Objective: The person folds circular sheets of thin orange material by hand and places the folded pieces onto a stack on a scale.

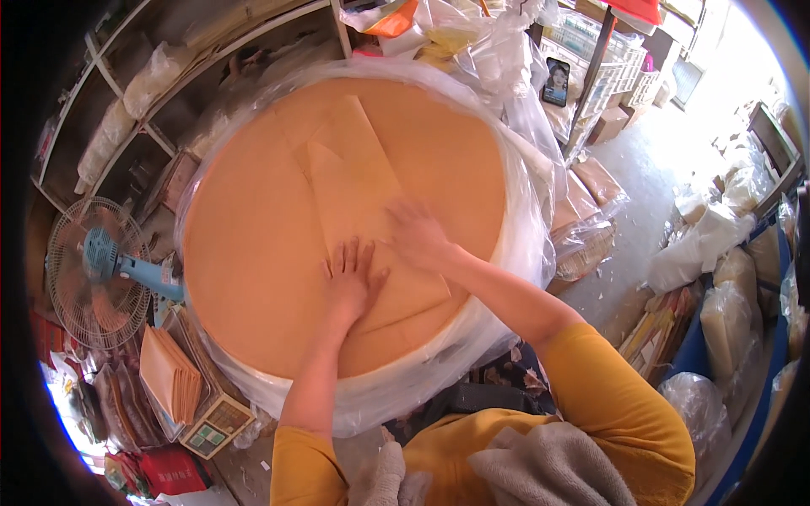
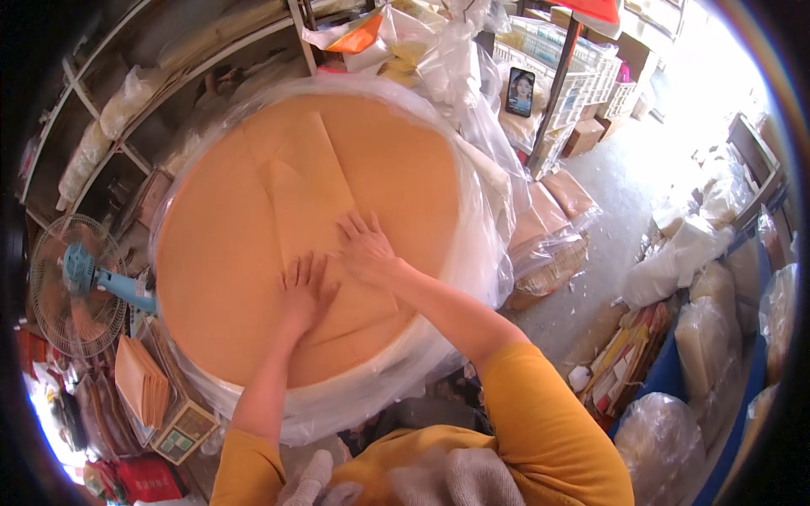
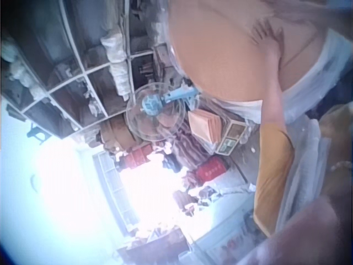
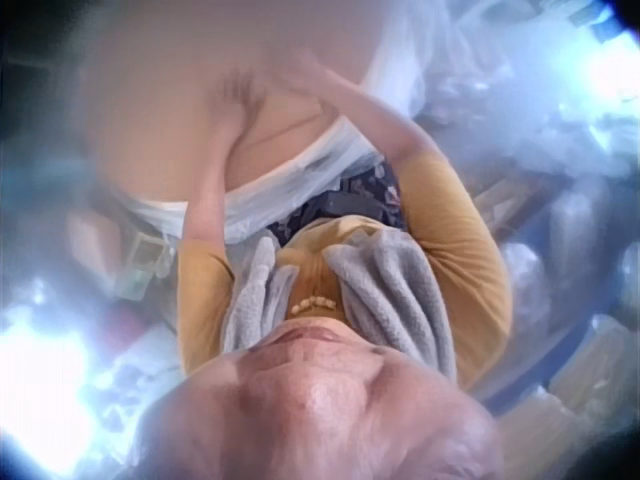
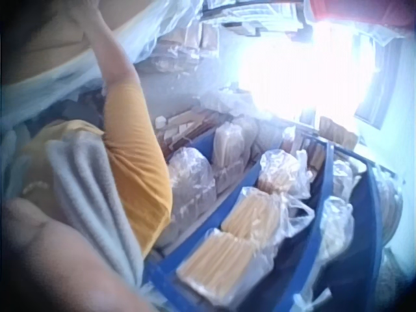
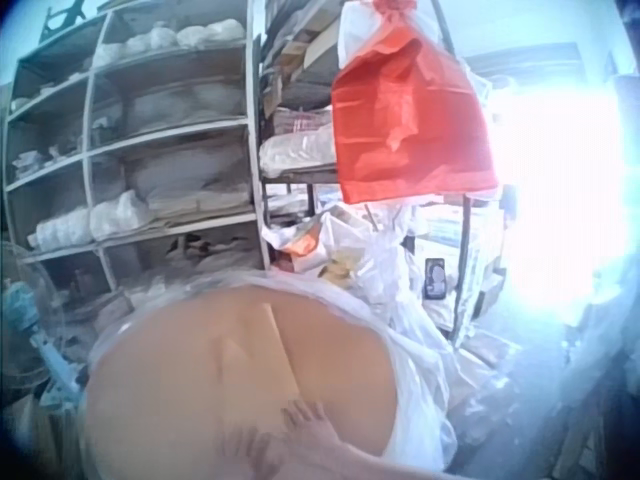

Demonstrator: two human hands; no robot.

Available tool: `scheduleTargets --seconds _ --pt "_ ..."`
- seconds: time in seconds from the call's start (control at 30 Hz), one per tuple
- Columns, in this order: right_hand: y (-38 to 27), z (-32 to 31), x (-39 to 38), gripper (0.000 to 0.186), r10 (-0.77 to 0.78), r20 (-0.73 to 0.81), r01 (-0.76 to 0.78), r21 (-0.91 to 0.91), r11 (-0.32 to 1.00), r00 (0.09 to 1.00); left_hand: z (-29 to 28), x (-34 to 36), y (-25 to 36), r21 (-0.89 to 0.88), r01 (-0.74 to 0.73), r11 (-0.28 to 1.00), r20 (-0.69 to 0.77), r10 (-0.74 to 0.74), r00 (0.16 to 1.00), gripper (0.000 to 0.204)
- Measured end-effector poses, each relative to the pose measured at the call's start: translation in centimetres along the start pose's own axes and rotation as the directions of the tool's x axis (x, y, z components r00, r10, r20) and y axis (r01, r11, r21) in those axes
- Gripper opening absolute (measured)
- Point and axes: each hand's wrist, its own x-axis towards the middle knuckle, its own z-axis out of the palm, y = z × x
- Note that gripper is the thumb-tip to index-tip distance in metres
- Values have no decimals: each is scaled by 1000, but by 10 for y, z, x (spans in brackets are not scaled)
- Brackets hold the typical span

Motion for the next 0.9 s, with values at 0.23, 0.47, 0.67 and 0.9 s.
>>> scheduleTargets --seconds 0.23,0.47,0.67,0.9 --pt "61 21 51 26 59 138 -73 98 992 989 -13 82 -76 -281 182 942 44 -177 983 31" --pt "95 15 159 6 610 402 -712 550 436 683 -4 193 -130 -583 507 635 153 -527 836 18" --pt "100 27 173 6 577 580 -757 645 105 575 19 206 -141 -719 584 376 374 -499 782 3" --pt "103 46 139 13 464 417 -489 871 41 782 40 147 -145 -761 -37 647 -312 -316 896 6"
